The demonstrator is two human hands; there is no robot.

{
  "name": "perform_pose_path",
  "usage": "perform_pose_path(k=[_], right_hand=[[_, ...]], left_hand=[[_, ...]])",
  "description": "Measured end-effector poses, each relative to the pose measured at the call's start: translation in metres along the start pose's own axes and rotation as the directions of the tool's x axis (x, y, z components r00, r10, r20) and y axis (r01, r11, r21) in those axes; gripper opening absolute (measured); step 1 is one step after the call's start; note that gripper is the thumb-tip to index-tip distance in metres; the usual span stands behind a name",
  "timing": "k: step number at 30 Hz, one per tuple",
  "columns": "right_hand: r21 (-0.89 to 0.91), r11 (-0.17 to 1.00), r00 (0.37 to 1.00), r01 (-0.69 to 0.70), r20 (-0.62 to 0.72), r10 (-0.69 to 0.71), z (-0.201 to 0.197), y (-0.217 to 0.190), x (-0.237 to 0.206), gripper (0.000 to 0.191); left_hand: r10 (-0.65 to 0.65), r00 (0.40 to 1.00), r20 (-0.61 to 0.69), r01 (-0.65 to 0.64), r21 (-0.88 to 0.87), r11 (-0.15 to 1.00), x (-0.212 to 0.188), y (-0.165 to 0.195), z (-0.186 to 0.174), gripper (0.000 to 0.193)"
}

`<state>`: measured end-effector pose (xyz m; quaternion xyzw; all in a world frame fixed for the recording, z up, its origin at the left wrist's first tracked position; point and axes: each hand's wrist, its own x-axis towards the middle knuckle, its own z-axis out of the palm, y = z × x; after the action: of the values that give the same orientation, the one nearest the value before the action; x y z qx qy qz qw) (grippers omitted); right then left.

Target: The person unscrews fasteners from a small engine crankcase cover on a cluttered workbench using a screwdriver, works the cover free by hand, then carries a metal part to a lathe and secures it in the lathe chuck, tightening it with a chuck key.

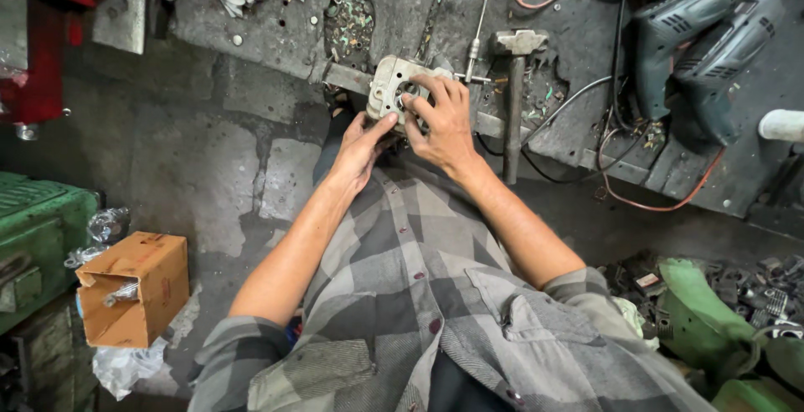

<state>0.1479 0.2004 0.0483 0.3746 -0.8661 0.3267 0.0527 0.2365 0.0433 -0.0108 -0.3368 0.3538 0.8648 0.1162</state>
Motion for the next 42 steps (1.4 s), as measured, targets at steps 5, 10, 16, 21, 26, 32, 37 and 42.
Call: perform_pose_path(k=[5, 10, 16, 21, 26, 32, 37, 42], right_hand=[[-0.06, 0.997, 0.999, 0.044, 0.02, -0.043, 0.001, -0.003, -0.001, 0.021], [0.004, 1.0, 0.999, -0.03, 0.022, 0.03, 0.0, -0.002, -0.003, 0.022], [-0.124, 0.989, 0.997, 0.078, 0.002, -0.078, 0.004, -0.007, -0.005, 0.026], [-0.078, 0.995, 0.998, 0.057, 0.002, -0.057, 0.004, -0.006, -0.001, 0.025], [-0.047, 0.999, 0.999, 0.026, 0.028, -0.025, 0.005, -0.001, -0.003, 0.024], [0.117, 0.982, 0.989, -0.145, -0.01, 0.147, 0.01, -0.002, -0.002, 0.032], [0.232, 0.954, 0.981, -0.192, 0.022, 0.192, 0.015, 0.003, -0.004, 0.037], [0.237, 0.958, 0.986, -0.163, 0.006, 0.167, 0.019, 0.012, -0.013, 0.04]], left_hand=[[-0.031, 0.999, 0.043, 0.033, -0.042, 0.999, 0.007, -0.006, -0.01, 0.044], [-0.073, 0.995, 0.072, 0.074, -0.018, 0.997, 0.016, -0.004, -0.018, 0.042], [-0.154, 0.983, 0.102, 0.152, 0.024, 0.988, 0.023, 0.003, -0.024, 0.041], [-0.182, 0.98, 0.085, 0.175, 0.089, 0.981, 0.027, 0.005, -0.024, 0.04], [-0.197, 0.977, 0.077, 0.189, 0.096, 0.977, 0.03, 0.005, -0.021, 0.041], [-0.207, 0.978, 0.037, 0.197, 0.191, 0.962, 0.034, 0.004, -0.02, 0.042], [-0.198, 0.979, 0.053, 0.187, 0.164, 0.969, 0.036, 0.002, -0.021, 0.043], [-0.192, 0.981, 0.026, 0.184, 0.186, 0.965, 0.037, 0.0, -0.022, 0.043]])
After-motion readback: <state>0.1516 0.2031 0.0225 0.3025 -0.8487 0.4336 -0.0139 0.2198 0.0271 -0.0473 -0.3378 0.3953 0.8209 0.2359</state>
